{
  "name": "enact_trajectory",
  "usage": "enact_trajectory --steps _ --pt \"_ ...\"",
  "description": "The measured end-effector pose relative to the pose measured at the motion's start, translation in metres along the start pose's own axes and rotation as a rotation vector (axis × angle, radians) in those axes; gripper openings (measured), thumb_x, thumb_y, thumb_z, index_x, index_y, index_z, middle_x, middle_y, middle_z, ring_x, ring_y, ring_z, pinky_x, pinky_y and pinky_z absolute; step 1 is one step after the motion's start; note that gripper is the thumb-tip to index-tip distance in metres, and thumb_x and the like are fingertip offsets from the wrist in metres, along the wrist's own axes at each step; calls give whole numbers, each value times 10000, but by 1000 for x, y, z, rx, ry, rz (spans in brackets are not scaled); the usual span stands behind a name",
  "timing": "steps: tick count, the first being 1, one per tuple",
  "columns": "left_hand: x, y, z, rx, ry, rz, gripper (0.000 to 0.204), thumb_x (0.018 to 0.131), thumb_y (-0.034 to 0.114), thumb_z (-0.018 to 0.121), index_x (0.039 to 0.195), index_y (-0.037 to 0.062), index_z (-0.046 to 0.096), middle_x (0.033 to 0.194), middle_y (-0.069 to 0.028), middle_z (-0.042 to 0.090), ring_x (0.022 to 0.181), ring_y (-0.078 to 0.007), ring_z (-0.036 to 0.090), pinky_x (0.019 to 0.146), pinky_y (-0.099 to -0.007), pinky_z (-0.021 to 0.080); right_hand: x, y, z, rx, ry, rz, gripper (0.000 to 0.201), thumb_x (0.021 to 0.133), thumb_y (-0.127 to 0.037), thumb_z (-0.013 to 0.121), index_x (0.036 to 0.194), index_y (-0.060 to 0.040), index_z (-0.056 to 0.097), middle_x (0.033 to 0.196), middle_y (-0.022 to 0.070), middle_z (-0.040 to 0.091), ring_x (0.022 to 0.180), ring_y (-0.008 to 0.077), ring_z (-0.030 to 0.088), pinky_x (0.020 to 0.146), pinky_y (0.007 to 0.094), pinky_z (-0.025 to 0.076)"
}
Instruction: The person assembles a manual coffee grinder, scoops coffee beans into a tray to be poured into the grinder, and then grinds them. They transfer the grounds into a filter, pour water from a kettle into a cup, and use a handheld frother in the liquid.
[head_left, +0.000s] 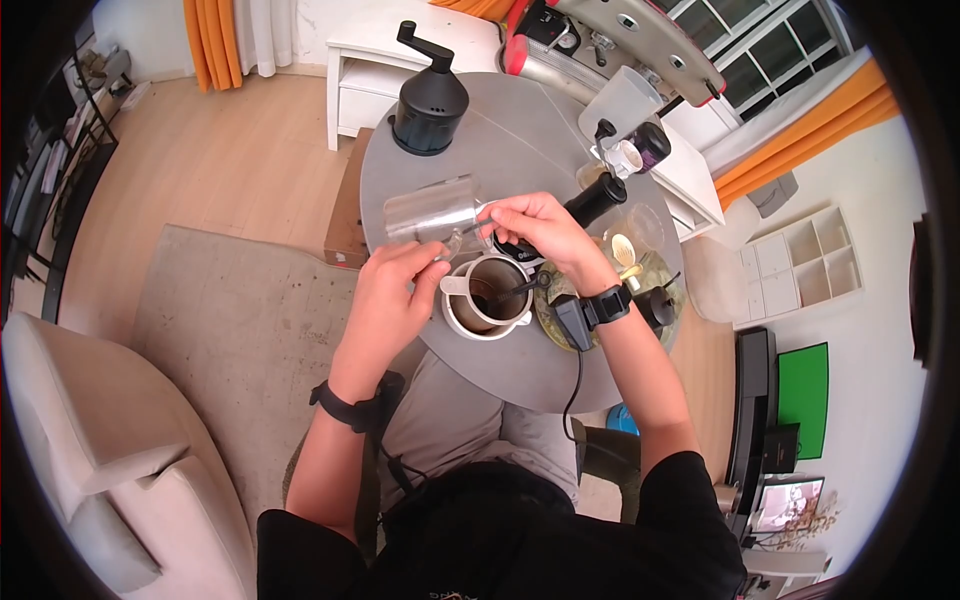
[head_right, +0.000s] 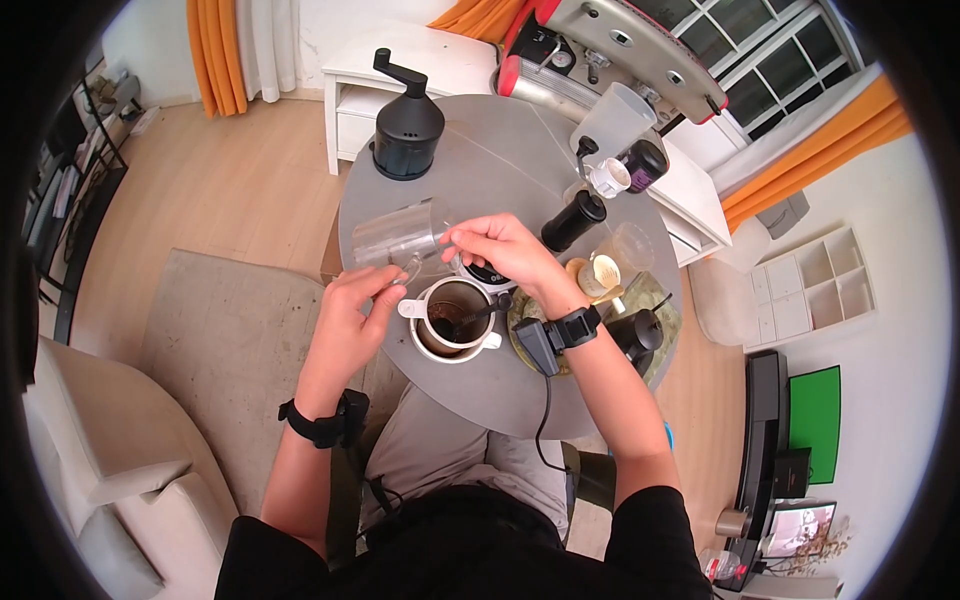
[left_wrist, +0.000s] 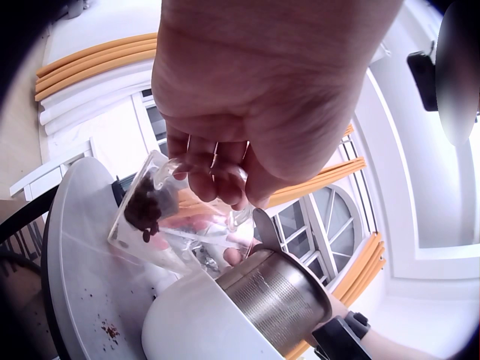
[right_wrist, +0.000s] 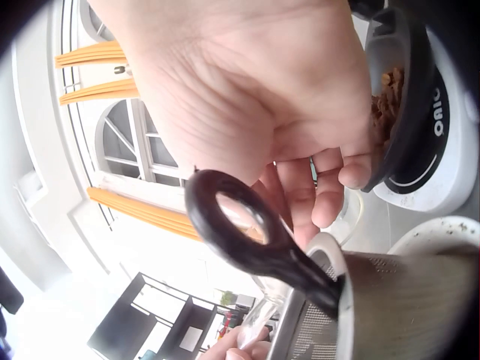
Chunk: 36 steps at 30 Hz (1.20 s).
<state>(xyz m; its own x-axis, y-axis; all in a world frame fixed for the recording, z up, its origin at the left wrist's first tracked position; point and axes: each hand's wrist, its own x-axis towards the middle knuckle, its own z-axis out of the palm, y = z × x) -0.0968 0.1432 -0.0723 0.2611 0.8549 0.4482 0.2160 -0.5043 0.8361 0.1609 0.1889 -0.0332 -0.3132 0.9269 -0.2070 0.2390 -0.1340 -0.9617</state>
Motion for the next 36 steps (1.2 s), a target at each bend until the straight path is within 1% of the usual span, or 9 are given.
enact_trajectory --steps 3,4,6,10,12,20,27,29,36 --pt "0 1 0 -6 -3 1 148 919 62 683 1019 -48 689 817 -159 675 777 -324 625 791 -386 466 0 2 0 116 9 -15 266 1050 -178 586 1169 16 723 983 79 760 786 63 587 726 213 484" --pt "0 1 0 -10 -4 -4 146 918 59 683 1017 -48 688 812 -159 670 775 -325 624 791 -387 466 0 2 -1 115 9 -15 266 1050 -178 586 1169 16 723 983 79 760 786 63 587 726 213 484" --pt "0 0 0 -3 -3 0 148 918 59 683 1020 -48 686 821 -159 676 780 -326 628 795 -388 467 -1 2 -3 246 38 -29 265 1051 -188 590 1164 12 722 994 90 758 775 60 583 717 222 484" --pt "0 0 0 5 3 9 155 919 59 683 1028 -51 683 853 -160 697 800 -329 641 815 -387 473 -6 -1 -11 315 83 -51 264 1048 -183 593 1155 25 715 995 106 753 780 75 595 722 235 493" --pt "0 0 0 6 0 2 157 920 60 683 1028 -52 683 862 -160 702 806 -330 644 822 -387 475 -8 0 -17 356 99 -99 264 1048 -175 588 1149 39 704 986 125 747 784 90 604 732 237 491" --pt "0 2 0 12 5 2 164 920 64 684 1037 -51 687 863 -164 702 816 -337 644 828 -390 476 -38 -3 -44 390 179 -155 259 1047 -179 583 1152 32 689 987 135 743 778 113 606 742 256 480" --pt "0 3 1 13 -6 -9 158 918 62 682 1033 -45 695 842 -164 688 805 -336 626 819 -390 474 -67 7 -73 424 306 -167 262 1052 -201 569 1139 17 686 958 124 753 760 120 599 729 256 468" --pt "0 2 1 14 -6 -8 157 919 63 682 1032 -44 696 841 -164 688 803 -335 624 817 -391 474 -75 9 -77 408 346 -166 261 1054 -199 564 1141 15 685 954 117 753 760 119 596 721 256 465" --pt "0 2 1 24 -6 -4 161 923 74 680 1031 -44 699 840 -164 690 799 -337 627 810 -390 477 -88 24 -93 301 383 -164 267 1057 -203 560 1161 11 680 981 101 741 794 111 592 721 253 461"
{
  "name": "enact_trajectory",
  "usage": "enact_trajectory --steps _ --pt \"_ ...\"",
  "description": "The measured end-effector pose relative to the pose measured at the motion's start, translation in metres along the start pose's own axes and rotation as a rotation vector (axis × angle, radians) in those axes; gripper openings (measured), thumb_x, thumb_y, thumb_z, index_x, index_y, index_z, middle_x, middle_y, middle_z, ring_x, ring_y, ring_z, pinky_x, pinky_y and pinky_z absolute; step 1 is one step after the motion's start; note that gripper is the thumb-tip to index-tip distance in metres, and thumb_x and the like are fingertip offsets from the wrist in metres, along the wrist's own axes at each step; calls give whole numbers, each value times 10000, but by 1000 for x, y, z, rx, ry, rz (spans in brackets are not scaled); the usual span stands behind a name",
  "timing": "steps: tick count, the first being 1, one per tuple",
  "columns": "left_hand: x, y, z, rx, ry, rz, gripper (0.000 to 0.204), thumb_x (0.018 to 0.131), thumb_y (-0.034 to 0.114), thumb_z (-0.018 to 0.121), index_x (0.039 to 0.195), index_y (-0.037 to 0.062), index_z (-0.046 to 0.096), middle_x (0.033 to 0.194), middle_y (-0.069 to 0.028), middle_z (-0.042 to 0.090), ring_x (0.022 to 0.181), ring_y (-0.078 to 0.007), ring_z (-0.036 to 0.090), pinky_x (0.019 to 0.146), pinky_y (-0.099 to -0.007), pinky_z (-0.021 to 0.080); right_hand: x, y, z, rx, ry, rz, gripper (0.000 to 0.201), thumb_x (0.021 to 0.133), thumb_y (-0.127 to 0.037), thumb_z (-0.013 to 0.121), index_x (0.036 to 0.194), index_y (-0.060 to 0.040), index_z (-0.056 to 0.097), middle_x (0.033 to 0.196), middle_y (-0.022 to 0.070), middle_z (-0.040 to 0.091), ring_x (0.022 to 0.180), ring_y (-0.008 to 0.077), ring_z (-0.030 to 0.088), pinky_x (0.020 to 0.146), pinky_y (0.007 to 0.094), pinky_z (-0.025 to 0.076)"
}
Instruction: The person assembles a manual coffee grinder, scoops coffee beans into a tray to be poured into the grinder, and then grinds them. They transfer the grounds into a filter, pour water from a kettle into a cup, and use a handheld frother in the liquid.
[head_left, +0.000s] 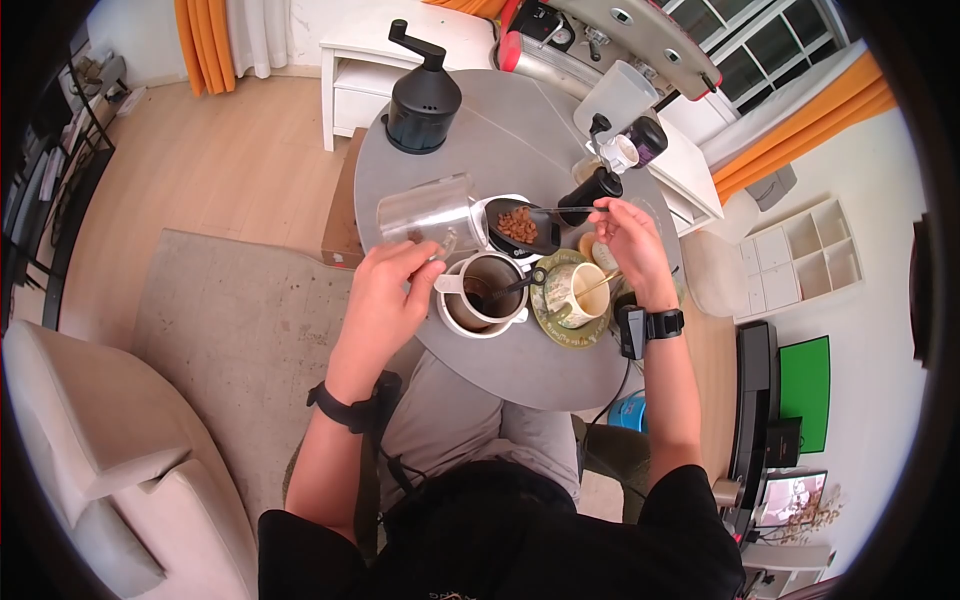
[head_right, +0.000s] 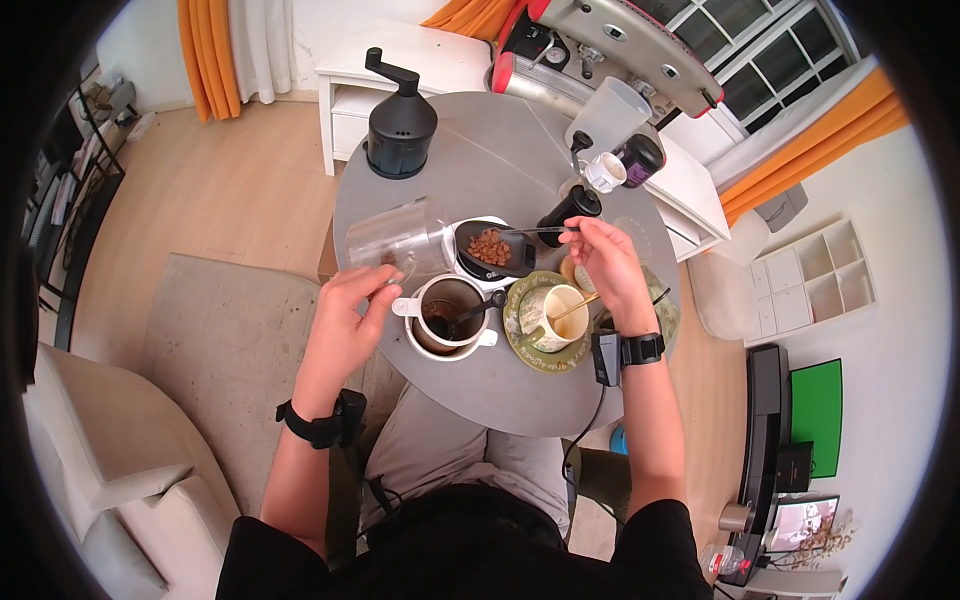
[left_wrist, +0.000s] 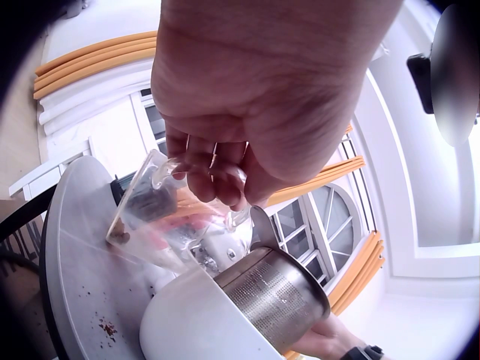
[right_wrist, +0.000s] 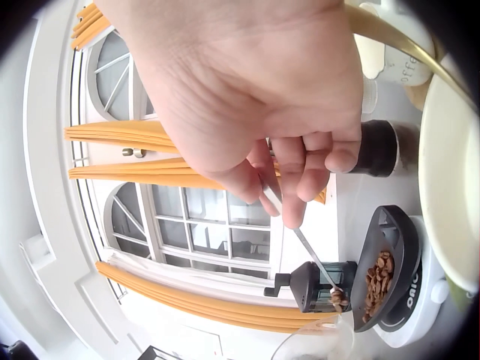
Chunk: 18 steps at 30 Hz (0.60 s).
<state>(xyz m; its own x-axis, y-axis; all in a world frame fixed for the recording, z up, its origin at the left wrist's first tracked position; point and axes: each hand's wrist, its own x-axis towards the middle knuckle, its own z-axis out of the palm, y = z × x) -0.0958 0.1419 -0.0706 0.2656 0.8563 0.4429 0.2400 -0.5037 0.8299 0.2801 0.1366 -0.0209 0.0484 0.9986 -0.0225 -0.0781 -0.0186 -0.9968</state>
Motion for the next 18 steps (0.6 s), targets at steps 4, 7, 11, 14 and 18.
enact_trajectory --steps 4,7,11,14,18 --pt "0 0 1 -8 20 11 159 921 74 686 1025 -44 701 837 -164 690 794 -337 628 796 -389 477 1 -3 6 12 3 -34 268 1055 -207 568 1175 5 679 1015 87 733 800 111 591 725 255 464" --pt "0 1 0 -4 4 -5 156 917 70 690 1022 -44 702 837 -165 689 791 -337 625 789 -391 477 5 -6 18 81 -18 -38 267 1052 -208 579 1178 4 681 1026 86 732 799 111 594 730 258 469" --pt "0 -1 1 -18 16 16 152 916 66 688 1021 -43 701 835 -165 685 787 -337 622 787 -392 475 21 6 56 62 -155 -14 259 1043 -187 597 1181 11 691 1053 94 737 798 101 600 741 255 482" --pt "0 0 1 -22 19 16 149 916 63 684 1020 -43 701 835 -165 683 787 -336 621 784 -394 473 31 17 82 -37 -236 5 253 1035 -164 612 1185 19 701 1077 87 740 792 75 594 728 230 485" --pt "1 -1 0 -15 11 14 151 917 64 682 1024 -42 698 834 -162 685 789 -333 625 789 -391 471 43 22 108 -150 -276 72 256 1037 -139 607 1210 25 699 1099 71 739 802 67 592 729 229 488"
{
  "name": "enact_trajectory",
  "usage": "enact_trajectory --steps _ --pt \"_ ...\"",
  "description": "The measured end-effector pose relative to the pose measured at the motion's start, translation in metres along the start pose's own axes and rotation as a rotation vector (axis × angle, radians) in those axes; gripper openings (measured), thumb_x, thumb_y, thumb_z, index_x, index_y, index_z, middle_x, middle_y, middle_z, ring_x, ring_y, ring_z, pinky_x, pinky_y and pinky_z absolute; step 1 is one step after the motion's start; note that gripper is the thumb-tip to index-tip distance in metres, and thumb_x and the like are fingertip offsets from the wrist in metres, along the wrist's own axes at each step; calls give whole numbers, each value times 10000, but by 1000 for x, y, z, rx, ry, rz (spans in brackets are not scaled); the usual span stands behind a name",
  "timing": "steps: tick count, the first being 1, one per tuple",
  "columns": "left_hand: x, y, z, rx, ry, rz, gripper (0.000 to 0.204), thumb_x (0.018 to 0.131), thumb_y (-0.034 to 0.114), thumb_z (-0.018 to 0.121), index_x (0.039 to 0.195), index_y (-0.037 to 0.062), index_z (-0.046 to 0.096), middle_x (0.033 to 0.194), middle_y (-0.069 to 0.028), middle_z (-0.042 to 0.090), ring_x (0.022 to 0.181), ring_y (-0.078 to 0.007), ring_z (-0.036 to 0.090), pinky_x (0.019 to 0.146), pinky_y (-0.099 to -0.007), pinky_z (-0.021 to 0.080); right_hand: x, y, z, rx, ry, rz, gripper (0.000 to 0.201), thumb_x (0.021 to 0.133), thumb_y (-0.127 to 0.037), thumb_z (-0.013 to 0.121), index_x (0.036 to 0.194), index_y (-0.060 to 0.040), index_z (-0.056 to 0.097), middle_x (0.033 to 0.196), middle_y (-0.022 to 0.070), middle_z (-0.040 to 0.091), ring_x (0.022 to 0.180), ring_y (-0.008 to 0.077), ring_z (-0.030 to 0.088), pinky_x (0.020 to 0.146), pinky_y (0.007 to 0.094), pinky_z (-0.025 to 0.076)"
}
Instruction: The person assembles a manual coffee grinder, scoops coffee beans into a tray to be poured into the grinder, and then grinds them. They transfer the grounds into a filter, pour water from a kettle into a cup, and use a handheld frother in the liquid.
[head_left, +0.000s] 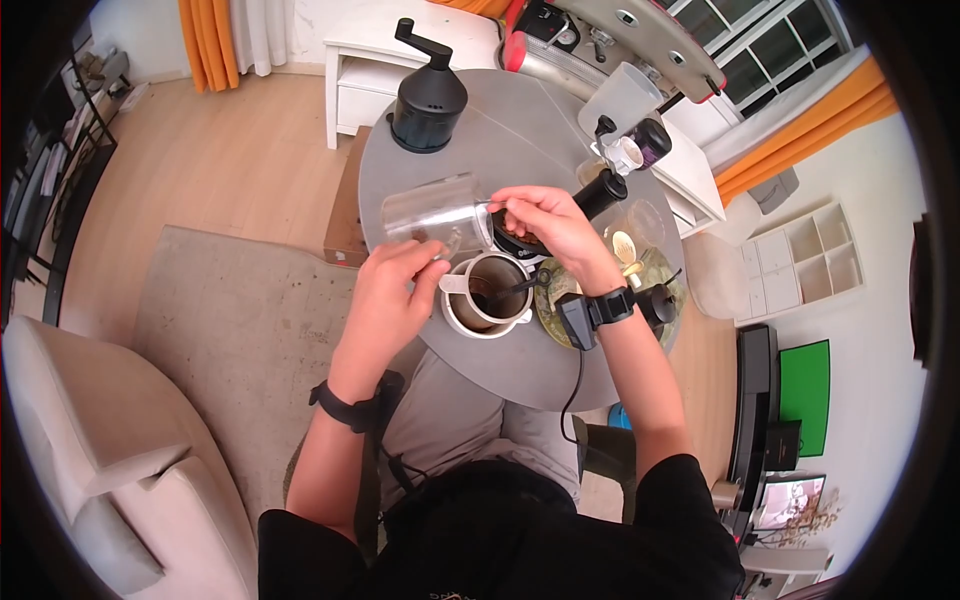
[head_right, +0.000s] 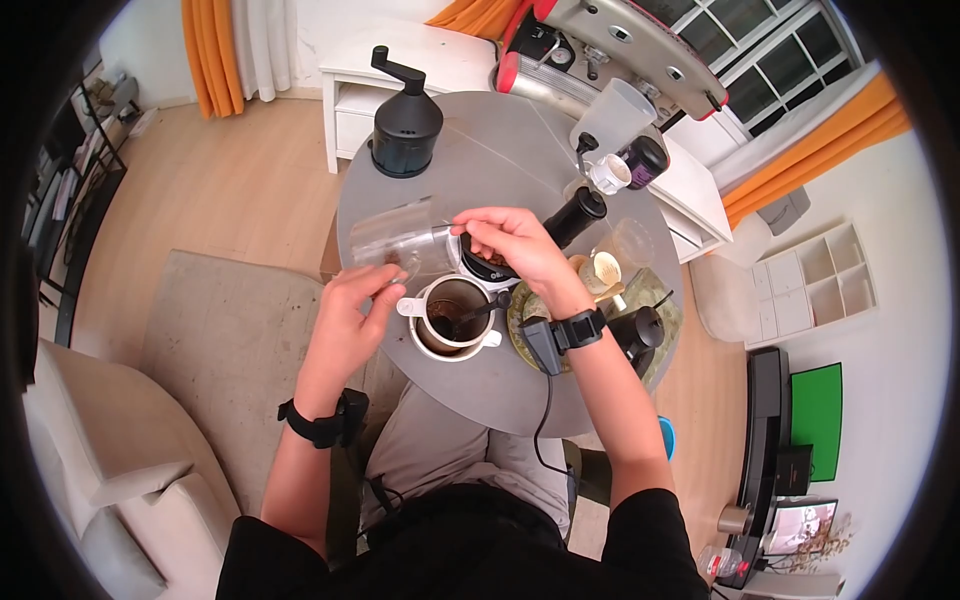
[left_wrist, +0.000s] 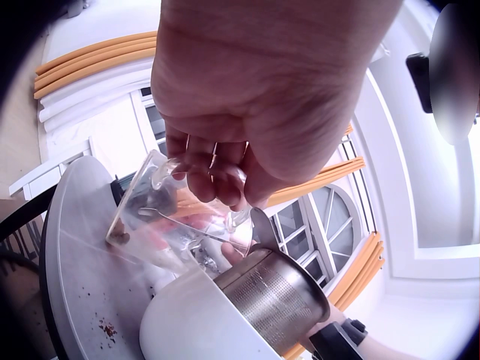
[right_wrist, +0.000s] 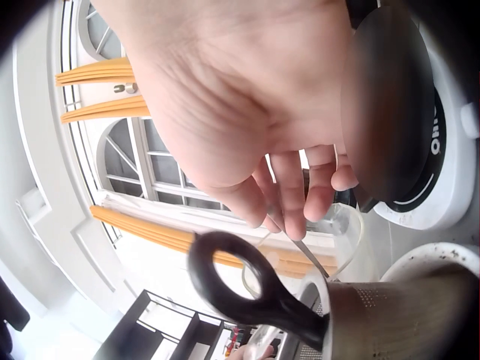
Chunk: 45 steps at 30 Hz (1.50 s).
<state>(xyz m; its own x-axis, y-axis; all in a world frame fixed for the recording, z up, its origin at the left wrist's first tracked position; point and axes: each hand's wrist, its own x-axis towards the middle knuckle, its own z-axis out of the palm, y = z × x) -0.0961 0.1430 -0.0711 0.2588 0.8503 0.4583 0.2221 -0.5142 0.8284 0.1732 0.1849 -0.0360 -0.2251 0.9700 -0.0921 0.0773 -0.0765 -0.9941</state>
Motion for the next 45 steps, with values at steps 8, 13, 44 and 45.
enact_trajectory --steps 8,13,44,45 --pt "0 -3 0 -10 6 1 158 922 76 686 1027 -41 695 834 -157 690 787 -331 635 800 -389 470 11 7 10 -257 -47 -21 239 1030 -173 631 1158 -9 749 985 17 758 770 44 566 692 208 469" --pt "0 -2 -1 0 -7 -9 150 922 71 684 1024 -39 694 828 -153 689 782 -329 636 793 -389 470 7 5 10 -281 -80 13 264 1038 -216 623 1146 -14 754 922 11 761 763 46 571 682 212 463" --pt "0 0 0 10 -2 -2 150 915 63 685 1020 -44 692 833 -167 688 786 -342 630 793 -387 475 -60 -21 -68 239 251 -64 254 1054 -186 568 1138 24 685 971 132 755 763 113 606 721 248 472" --pt "0 0 0 10 -4 0 151 914 64 686 1019 -44 692 833 -166 688 783 -340 628 791 -386 475 -63 -19 -73 203 292 -68 253 1057 -178 558 1141 26 682 972 122 756 761 108 595 718 243 470"
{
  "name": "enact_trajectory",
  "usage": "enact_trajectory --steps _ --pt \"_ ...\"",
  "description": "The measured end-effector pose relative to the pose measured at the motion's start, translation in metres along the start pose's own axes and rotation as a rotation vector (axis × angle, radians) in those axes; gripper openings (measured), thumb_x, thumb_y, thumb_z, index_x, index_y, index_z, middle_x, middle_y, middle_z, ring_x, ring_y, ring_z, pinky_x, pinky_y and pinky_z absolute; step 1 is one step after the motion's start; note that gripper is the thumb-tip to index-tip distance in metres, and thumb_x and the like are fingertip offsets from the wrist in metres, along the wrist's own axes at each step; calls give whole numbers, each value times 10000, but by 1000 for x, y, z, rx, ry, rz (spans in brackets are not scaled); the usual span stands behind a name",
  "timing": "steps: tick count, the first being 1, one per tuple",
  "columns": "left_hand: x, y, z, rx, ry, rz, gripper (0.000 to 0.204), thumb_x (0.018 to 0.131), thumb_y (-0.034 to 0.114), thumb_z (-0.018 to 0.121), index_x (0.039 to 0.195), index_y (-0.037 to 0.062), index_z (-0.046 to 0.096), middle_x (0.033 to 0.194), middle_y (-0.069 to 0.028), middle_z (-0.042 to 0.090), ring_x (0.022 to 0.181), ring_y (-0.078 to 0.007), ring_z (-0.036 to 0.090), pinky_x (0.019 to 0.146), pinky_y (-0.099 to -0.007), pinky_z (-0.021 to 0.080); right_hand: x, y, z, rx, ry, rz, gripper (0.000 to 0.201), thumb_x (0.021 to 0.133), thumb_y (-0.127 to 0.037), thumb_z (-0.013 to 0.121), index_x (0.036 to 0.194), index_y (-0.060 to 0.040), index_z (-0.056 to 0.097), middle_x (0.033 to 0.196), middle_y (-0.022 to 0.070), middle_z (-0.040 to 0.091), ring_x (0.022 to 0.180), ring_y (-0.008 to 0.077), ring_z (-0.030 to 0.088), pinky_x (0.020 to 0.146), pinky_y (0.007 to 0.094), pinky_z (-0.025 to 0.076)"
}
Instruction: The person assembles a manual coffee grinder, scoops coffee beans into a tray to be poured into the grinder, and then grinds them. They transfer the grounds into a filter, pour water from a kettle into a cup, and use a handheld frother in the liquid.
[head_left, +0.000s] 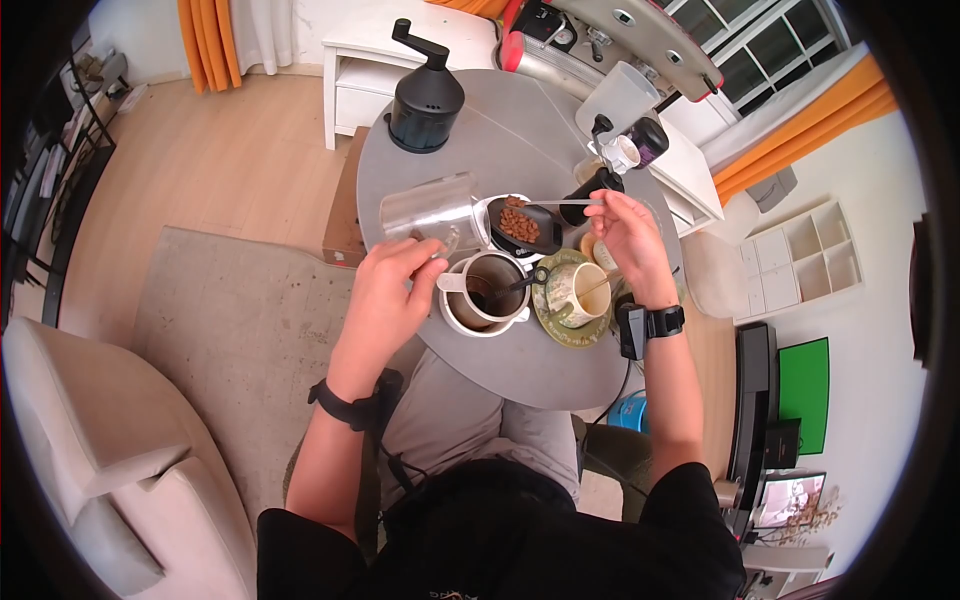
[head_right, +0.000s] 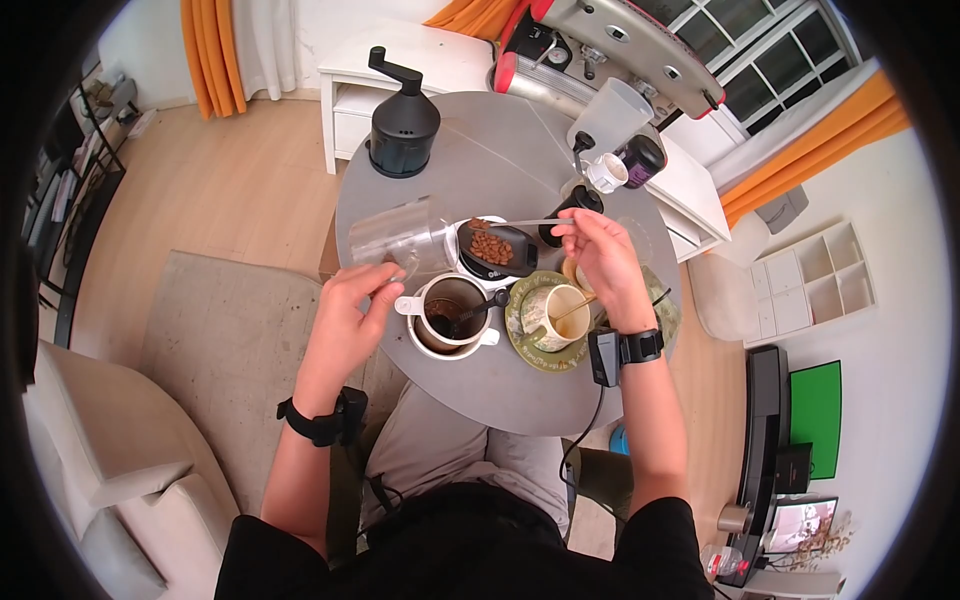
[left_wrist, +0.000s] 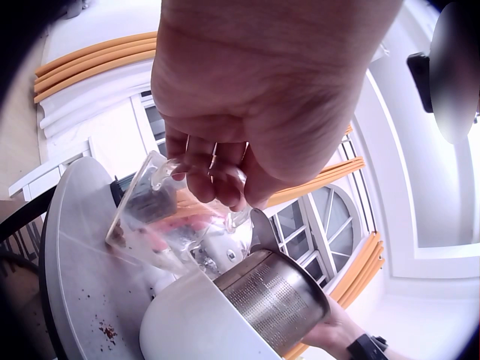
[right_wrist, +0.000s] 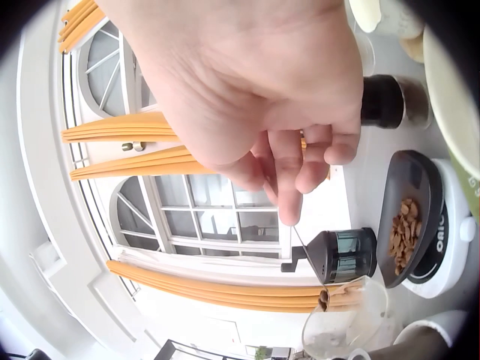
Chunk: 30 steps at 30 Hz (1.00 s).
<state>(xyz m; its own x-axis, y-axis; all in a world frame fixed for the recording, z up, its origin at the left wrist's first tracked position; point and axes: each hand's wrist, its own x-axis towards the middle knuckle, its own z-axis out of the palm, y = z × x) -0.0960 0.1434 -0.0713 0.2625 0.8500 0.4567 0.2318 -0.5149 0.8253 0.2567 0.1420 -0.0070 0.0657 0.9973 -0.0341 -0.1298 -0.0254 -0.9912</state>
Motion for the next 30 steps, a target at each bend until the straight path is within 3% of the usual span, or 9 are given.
enact_trajectory --steps 14,19,21,30 --pt "0 1 -1 -1 -4 -4 150 918 67 688 1022 -41 694 833 -156 692 778 -325 626 788 -390 473 -6 2 -24 -113 15 -72 258 1053 -198 582 1170 6 688 996 80 743 764 92 578 721 243 469" --pt "0 2 0 -1 -3 -5 152 916 68 688 1024 -39 698 837 -157 693 787 -329 631 797 -394 475 9 6 10 -23 -35 -96 260 1051 -202 587 1168 7 688 1022 87 741 766 91 584 718 246 472" --pt "0 0 0 -1 4 8 152 915 68 689 1023 -39 699 835 -157 692 788 -329 631 795 -393 475 18 16 26 -83 -154 -49 265 1050 -208 589 1172 6 688 1030 90 743 768 91 588 721 249 476" --pt "0 0 -1 -5 -7 -7 154 913 75 697 1019 -36 695 832 -156 687 794 -332 634 793 -393 477 49 46 89 -262 -275 12 260 1020 -177 643 1186 5 725 1052 60 760 772 32 574 698 197 480"
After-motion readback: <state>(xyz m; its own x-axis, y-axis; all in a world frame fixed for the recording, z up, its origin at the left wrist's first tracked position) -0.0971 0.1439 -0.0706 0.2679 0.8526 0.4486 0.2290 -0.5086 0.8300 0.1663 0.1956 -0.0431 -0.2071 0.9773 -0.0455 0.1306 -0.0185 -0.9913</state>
